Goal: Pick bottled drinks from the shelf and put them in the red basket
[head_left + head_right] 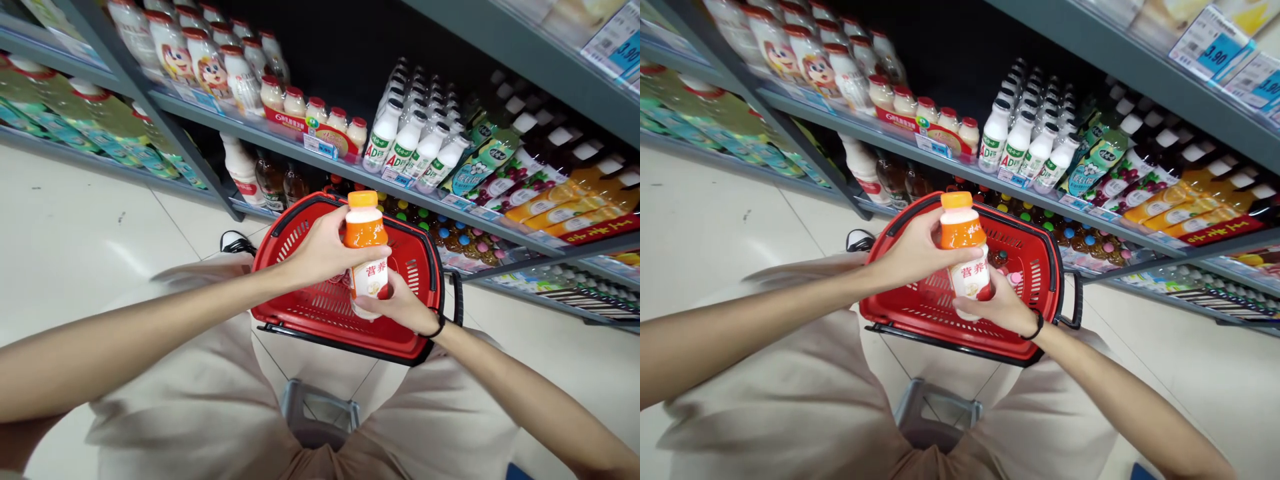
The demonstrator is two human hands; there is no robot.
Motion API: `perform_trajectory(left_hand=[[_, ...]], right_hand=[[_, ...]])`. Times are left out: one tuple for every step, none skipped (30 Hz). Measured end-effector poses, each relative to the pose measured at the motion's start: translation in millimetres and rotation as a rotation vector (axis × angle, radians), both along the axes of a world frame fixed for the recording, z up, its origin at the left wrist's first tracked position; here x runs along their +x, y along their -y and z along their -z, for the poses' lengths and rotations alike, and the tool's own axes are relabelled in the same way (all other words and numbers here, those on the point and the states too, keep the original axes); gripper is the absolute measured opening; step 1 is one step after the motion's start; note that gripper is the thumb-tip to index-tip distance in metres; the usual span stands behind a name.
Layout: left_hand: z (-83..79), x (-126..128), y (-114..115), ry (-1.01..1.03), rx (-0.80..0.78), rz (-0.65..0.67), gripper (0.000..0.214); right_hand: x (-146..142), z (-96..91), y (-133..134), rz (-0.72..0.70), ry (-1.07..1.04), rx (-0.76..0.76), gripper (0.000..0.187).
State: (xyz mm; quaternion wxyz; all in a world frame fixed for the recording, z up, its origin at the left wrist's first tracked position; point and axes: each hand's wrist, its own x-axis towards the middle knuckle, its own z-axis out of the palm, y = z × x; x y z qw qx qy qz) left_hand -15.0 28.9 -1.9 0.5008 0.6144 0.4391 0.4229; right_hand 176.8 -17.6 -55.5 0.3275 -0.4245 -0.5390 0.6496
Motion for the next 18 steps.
perform_trajectory(left_hand=[[1.0,-0.5,-0.6,-0.016,-0.004,0.003,0.058],[1.2,-1.0,-1.1,-0.021,-0.010,0.012,0.058],[0.7,-1.4,-1.4,-0.008,-0.020,0.030,0.060],[-0.5,-1.9,-1.6,0.021,-0.038,0.056,0.062],[-2.3,-2.5,-1.8,0.058,-0.058,0.089,0.064],[-4.4,-3.1,-1.9,0.096,-0.074,0.125,0.066],[-6.6,-3.8,-1.9,0.124,-0.080,0.160,0.067],[-8.7,-4.6,-1.9,0.137,-0.074,0.190,0.069],[-10.3,-5.3,-1.9,0.136,-0.057,0.207,0.070],[-11.4,-5.8,-1.6,0.126,-0.028,0.213,0.070],[-11.9,-6.1,-1.2,0.115,0.002,0.207,0.070],[-11.8,-6.1,-0.7,0.101,0.025,0.198,0.070],[-11.1,-5.9,-0.1,0.087,0.040,0.190,0.071],[-9.8,-5.4,0.6,0.072,0.050,0.183,0.073],[-8.2,-4.8,1.2,0.054,0.054,0.176,0.075],[-6.3,-4.1,1.6,0.034,0.054,0.167,0.077],[-4.3,-3.4,1.7,0.010,0.052,0.151,0.079],[-2.4,-2.8,1.5,-0.018,0.053,0.127,0.081]], right_hand=[[0.8,1.1,-0.1,-0.019,-0.009,-0.018,0.056],[2.3,2.2,-0.1,-0.043,-0.022,-0.043,0.056],[4.3,3.1,0.2,-0.069,-0.039,-0.073,0.056],[6.7,3.9,0.6,-0.095,-0.059,-0.107,0.057],[9.3,4.2,1.2,-0.119,-0.083,-0.141,0.058],[12.0,4.1,1.8,-0.138,-0.110,-0.170,0.059],[14.6,3.7,2.4,-0.155,-0.141,-0.195,0.059],[16.9,2.9,3.0,-0.167,-0.172,-0.214,0.059],[18.9,1.9,3.5,-0.175,-0.199,-0.230,0.059],[20.2,0.8,3.9,-0.181,-0.219,-0.246,0.058],[20.8,-0.4,4.0,-0.178,-0.228,-0.255,0.058],[20.6,-1.6,4.0,-0.173,-0.224,-0.259,0.058],[19.4,-2.7,3.8,-0.168,-0.207,-0.249,0.057],[17.3,-3.6,3.5,-0.161,-0.181,-0.226,0.055],[14.5,-4.3,3.0,-0.153,-0.153,-0.192,0.053],[11.3,-4.6,2.5,-0.140,-0.125,-0.157,0.050],[8.0,-4.5,2.0,-0.120,-0.100,-0.126,0.049],[4.9,-4.0,1.6,-0.093,-0.079,-0.106,0.050]])
